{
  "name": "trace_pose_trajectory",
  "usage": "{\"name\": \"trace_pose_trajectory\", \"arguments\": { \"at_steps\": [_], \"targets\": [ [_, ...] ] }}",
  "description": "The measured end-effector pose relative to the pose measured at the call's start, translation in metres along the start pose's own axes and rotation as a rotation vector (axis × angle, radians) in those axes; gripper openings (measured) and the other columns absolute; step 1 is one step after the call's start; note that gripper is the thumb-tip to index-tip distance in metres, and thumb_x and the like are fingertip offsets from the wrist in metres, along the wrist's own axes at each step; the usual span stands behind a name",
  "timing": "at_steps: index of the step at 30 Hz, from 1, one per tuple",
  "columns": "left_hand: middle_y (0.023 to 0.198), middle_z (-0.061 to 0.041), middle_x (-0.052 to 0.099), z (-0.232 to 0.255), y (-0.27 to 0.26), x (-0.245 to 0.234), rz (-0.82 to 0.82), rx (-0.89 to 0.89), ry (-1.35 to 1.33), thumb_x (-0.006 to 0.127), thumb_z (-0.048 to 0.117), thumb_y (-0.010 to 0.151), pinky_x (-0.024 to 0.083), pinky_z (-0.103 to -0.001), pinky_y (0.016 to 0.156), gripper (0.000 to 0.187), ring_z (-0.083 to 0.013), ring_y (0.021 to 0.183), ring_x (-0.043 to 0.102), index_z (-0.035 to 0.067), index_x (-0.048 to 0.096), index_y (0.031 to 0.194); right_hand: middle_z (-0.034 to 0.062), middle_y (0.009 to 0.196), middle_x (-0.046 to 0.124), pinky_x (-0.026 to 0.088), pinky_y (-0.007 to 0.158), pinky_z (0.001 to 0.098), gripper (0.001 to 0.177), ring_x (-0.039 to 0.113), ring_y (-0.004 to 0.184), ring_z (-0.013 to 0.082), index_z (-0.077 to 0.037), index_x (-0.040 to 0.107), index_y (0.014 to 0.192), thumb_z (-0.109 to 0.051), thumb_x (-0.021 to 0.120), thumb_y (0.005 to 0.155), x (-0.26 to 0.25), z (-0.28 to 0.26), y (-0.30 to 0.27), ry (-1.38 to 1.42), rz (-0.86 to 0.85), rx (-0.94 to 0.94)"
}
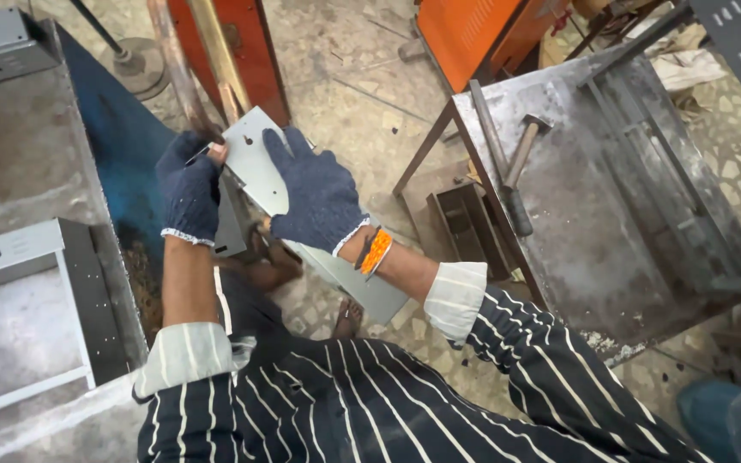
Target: The person fits a white perforated metal panel into a gray U-channel metal frame, aligning its holes with the channel. They use a punch-like tool and hammer to tap and seat the panel, work on multiple panels and frames, and finally lift the assembled channel assembly.
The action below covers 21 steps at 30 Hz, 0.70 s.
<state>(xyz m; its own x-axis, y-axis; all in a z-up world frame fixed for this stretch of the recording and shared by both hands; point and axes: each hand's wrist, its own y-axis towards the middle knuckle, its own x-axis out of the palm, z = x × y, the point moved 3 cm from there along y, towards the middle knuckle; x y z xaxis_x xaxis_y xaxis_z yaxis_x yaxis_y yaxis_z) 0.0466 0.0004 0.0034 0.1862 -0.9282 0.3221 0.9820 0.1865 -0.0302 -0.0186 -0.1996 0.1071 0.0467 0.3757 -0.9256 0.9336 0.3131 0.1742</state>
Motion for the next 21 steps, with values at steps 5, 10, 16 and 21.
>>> {"name": "trace_pose_trajectory", "arguments": {
  "at_steps": [5,10,16,21],
  "targets": [
    [0.091,0.0,0.068,-0.017,0.008,-0.006,0.013,0.023,-0.088,0.075,-0.004,0.089,0.05,-0.023,0.076,0.017,-0.0102,0.082,0.063,0.001,0.07,0.104,0.0269,0.15,0.045,0.056,0.082,0.0506,0.117,0.064,0.097,0.0443,-0.011,0.034,0.156,-0.045,0.087,0.057,-0.002,0.002,-0.001,0.064,0.0,-0.02],
    [0.089,0.0,0.07,-0.007,0.003,-0.002,0.03,0.022,-0.071,0.075,-0.002,0.088,0.051,-0.023,0.074,0.017,-0.0101,0.08,0.064,0.002,0.071,0.103,0.0272,0.15,0.046,0.056,0.083,0.051,0.113,0.065,0.098,0.0441,-0.01,0.034,0.155,-0.044,0.086,0.06,0.001,0.002,-0.002,0.083,0.04,-0.009],
    [0.089,0.0,0.071,-0.001,-0.003,-0.002,-0.003,0.05,-0.076,0.068,-0.002,0.085,0.049,-0.021,0.071,0.021,-0.0083,0.077,0.064,0.003,0.072,0.104,0.024,0.148,0.051,0.056,0.079,0.0503,0.112,0.065,0.094,0.0431,-0.01,0.037,0.155,-0.044,0.085,0.059,0.003,0.001,-0.002,0.092,0.044,-0.033],
    [0.076,0.004,0.06,0.006,-0.008,0.002,0.041,-0.025,0.09,0.069,0.012,0.095,0.033,-0.022,0.052,0.015,-0.005,0.059,0.047,0.005,0.073,0.108,0.0237,0.148,0.05,0.056,0.074,0.0497,0.11,0.065,0.089,0.0412,-0.007,0.037,0.153,-0.042,0.085,0.06,0.005,0.005,0.002,0.023,0.066,-0.044]
  ]
}}
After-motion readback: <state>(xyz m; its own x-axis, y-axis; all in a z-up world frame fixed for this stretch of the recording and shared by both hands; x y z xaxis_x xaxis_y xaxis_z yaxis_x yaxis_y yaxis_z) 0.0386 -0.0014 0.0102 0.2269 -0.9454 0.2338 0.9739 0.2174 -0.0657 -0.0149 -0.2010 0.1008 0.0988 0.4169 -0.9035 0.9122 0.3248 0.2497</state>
